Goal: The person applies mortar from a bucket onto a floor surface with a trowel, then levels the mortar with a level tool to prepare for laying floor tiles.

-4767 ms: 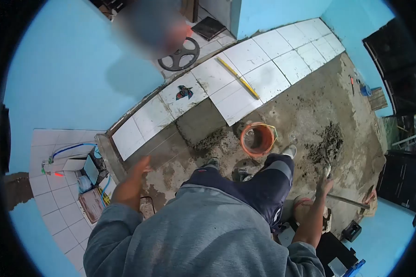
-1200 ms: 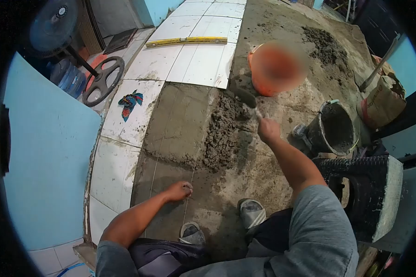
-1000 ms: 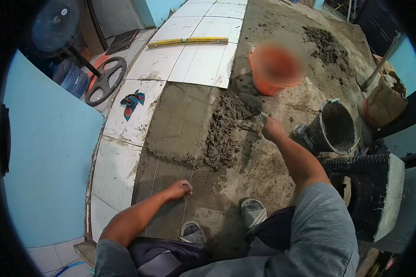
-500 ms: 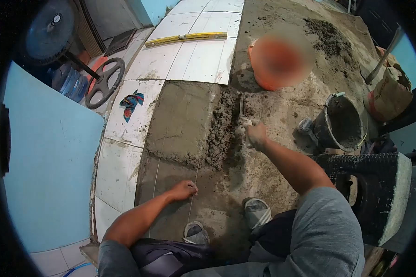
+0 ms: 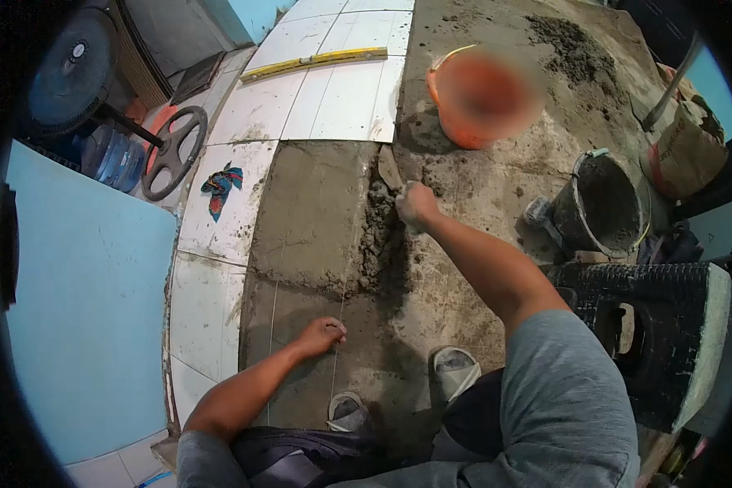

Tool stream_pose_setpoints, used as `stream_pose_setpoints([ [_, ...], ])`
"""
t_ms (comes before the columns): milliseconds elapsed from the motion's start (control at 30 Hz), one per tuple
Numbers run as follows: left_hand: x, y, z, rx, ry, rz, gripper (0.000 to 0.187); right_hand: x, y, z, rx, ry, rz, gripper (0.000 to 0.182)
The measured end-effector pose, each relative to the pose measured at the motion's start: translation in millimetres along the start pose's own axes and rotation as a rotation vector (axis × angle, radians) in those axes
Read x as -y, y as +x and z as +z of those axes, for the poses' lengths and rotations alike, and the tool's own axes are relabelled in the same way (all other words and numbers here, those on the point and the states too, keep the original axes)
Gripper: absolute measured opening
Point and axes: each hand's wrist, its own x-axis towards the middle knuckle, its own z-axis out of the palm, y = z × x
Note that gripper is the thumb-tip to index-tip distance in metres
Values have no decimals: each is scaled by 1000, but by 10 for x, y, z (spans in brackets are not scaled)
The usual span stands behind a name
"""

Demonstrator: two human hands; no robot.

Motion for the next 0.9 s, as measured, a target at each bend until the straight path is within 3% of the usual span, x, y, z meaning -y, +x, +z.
stream_pose_setpoints([
  [167,54,72,-18,-6,-3,19,25,-10,-177,-163,116,18,-88,25],
  [200,42,72,-29,-8,15,9,25,155,-377,-470,296,217,145,22],
  [300,15,79,-6,-20,44,1,24,-20,-556,-739,155,237,63,25],
  [400,-10,71,21,-45,60,9,24,-423,-576,-744,-102,368,191,25],
  [500,-142,32,22,-59,81,13,25,-590,-714,-702,-122,388,353,26],
  [600,-149,-14,32,-51,65,13,26,-794,-574,-183,-133,362,294,22],
  [700,-224,-114,-2,-55,61,0,27,-196,-519,-66,-41,502,304,25],
  [900,-210,-284,-34,-162,-70,30,30,75,38,-59,62,69,-3,30],
])
